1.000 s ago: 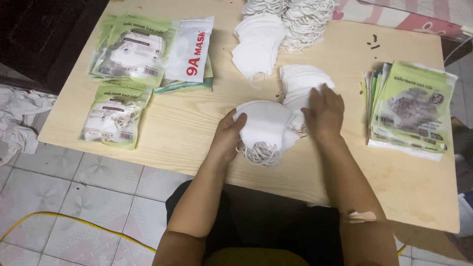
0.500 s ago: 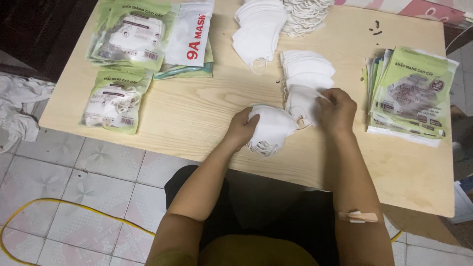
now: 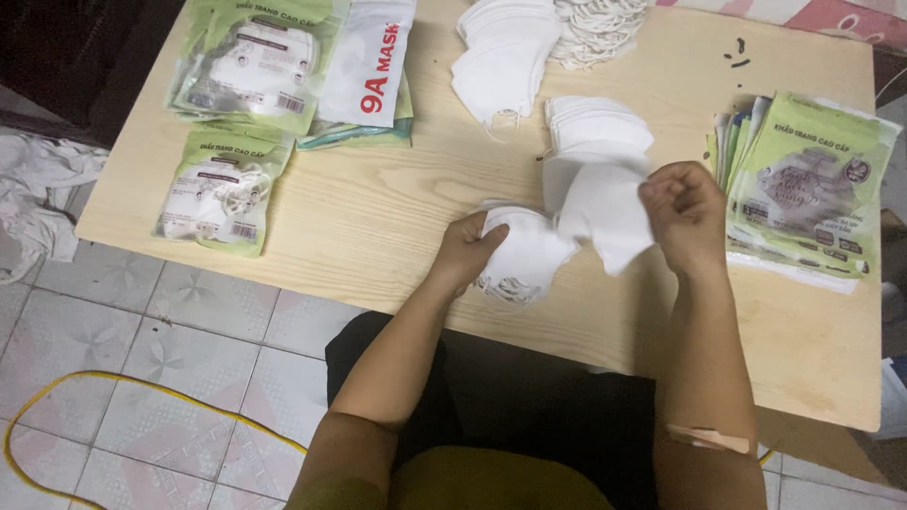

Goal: Packaging stacks of white face masks into plastic bags

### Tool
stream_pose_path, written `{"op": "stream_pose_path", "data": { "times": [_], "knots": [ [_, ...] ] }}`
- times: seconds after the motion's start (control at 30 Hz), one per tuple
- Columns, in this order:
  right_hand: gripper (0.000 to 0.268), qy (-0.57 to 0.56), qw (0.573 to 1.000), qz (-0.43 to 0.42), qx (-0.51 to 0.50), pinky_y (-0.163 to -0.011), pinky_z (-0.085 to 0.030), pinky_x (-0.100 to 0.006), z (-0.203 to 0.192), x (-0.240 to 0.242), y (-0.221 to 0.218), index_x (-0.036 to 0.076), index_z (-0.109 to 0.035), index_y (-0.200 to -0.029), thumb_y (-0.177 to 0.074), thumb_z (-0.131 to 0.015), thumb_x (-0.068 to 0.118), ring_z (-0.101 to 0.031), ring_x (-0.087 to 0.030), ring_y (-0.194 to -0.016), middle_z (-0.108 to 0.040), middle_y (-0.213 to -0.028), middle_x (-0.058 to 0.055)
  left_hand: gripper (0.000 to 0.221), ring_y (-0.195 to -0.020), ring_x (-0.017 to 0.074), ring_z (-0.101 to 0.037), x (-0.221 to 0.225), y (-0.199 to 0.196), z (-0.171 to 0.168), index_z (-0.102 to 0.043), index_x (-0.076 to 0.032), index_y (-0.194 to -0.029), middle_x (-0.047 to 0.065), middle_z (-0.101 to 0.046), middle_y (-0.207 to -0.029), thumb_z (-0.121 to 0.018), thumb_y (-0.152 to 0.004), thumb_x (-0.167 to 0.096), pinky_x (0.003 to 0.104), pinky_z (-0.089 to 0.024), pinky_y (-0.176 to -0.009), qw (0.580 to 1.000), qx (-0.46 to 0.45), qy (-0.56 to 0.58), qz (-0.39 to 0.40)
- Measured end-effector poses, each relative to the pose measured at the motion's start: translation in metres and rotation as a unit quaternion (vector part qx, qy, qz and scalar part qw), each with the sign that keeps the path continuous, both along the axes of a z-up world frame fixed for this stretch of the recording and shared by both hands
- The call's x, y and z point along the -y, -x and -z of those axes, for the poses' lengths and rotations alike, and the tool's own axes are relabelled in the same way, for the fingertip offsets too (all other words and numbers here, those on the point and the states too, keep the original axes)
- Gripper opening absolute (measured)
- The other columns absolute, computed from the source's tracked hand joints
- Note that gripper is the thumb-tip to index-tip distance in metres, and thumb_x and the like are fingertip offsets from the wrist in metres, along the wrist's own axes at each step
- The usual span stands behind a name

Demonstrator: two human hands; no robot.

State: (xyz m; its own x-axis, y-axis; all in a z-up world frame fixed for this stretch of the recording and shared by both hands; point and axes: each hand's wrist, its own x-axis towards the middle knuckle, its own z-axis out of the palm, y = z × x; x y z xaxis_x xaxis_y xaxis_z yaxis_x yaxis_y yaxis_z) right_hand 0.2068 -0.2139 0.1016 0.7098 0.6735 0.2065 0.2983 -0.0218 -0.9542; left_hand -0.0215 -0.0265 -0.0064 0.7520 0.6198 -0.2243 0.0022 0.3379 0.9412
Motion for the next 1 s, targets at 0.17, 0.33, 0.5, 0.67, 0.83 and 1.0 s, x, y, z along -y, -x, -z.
{"op": "stream_pose_path", "data": {
  "times": [0.17,0.33,0.5,0.67,0.83,1.0],
  "knots": [
    [0.019,0.014,0.989,-0.096,-0.115,-0.055,-0.053,-0.022,0.015,-0.017,0.031,0.005,-0.066,-0.106,-0.091,-0.07,-0.006,-0.065,-0.011,-0.066,-0.069,-0.082,-0.005,0.025,-0.078,0.0131,-0.068,0.006,0.005,-0.032,-0.072,0.002,-0.116,0.013,-0.075,-0.092,-0.069,-0.099,-0.016,0.027,-0.061,-0.065,0.999,0.005,0.031,-0.001],
    [0.013,0.091,0.981,-0.127,-0.112,-0.055,-0.053,-0.027,0.046,-0.036,0.038,0.002,-0.067,-0.107,-0.094,-0.068,-0.002,-0.065,-0.015,-0.068,-0.07,-0.081,-0.01,0.033,-0.081,0.0131,-0.07,0.004,0.005,-0.039,-0.07,0.001,-0.122,0.012,-0.076,-0.097,-0.056,-0.107,-0.025,0.027,-0.062,-0.069,0.998,0.014,0.057,0.003],
    [0.012,0.095,0.985,-0.097,-0.108,-0.061,-0.054,-0.027,0.057,-0.044,0.049,0.003,-0.069,-0.104,-0.093,-0.071,0.0,-0.063,-0.016,-0.071,-0.07,-0.081,-0.01,0.041,-0.092,0.0195,-0.071,0.008,0.012,-0.056,-0.069,0.0,-0.125,0.015,-0.075,-0.104,-0.056,-0.108,-0.035,0.035,-0.062,-0.08,0.997,0.018,0.067,0.024],
    [0.022,0.154,0.988,-0.022,-0.022,-0.067,-0.06,-0.039,0.026,-0.048,0.054,0.001,-0.068,-0.115,-0.098,-0.075,0.012,-0.07,-0.03,-0.082,-0.069,-0.095,-0.021,0.029,-0.084,0.0155,-0.071,0.001,0.004,-0.031,-0.07,-0.001,-0.122,0.013,-0.075,-0.098,-0.055,-0.108,-0.021,0.03,-0.062,-0.074,0.999,0.009,0.025,0.018],
    [0.055,0.262,0.915,0.045,0.303,-0.108,-0.039,-0.066,0.013,-0.049,0.038,-0.009,-0.052,-0.143,-0.097,-0.075,0.013,-0.042,-0.056,-0.136,-0.046,-0.143,-0.036,0.028,-0.08,0.0135,-0.069,0.001,0.004,-0.019,-0.071,-0.003,-0.124,0.01,-0.075,-0.094,-0.054,-0.109,-0.02,0.029,-0.061,-0.072,1.0,-0.001,0.02,0.011],
    [0.07,0.304,0.858,0.089,0.404,-0.109,-0.035,-0.053,0.06,-0.045,0.014,0.003,-0.057,-0.145,-0.084,-0.086,0.017,-0.057,-0.041,-0.123,-0.064,-0.124,-0.021,0.027,-0.075,0.0108,-0.068,0.003,0.007,-0.032,-0.073,-0.004,-0.121,0.008,-0.075,-0.089,-0.057,-0.107,-0.021,0.027,-0.06,-0.067,1.0,-0.016,0.001,0.017]
  ]
}}
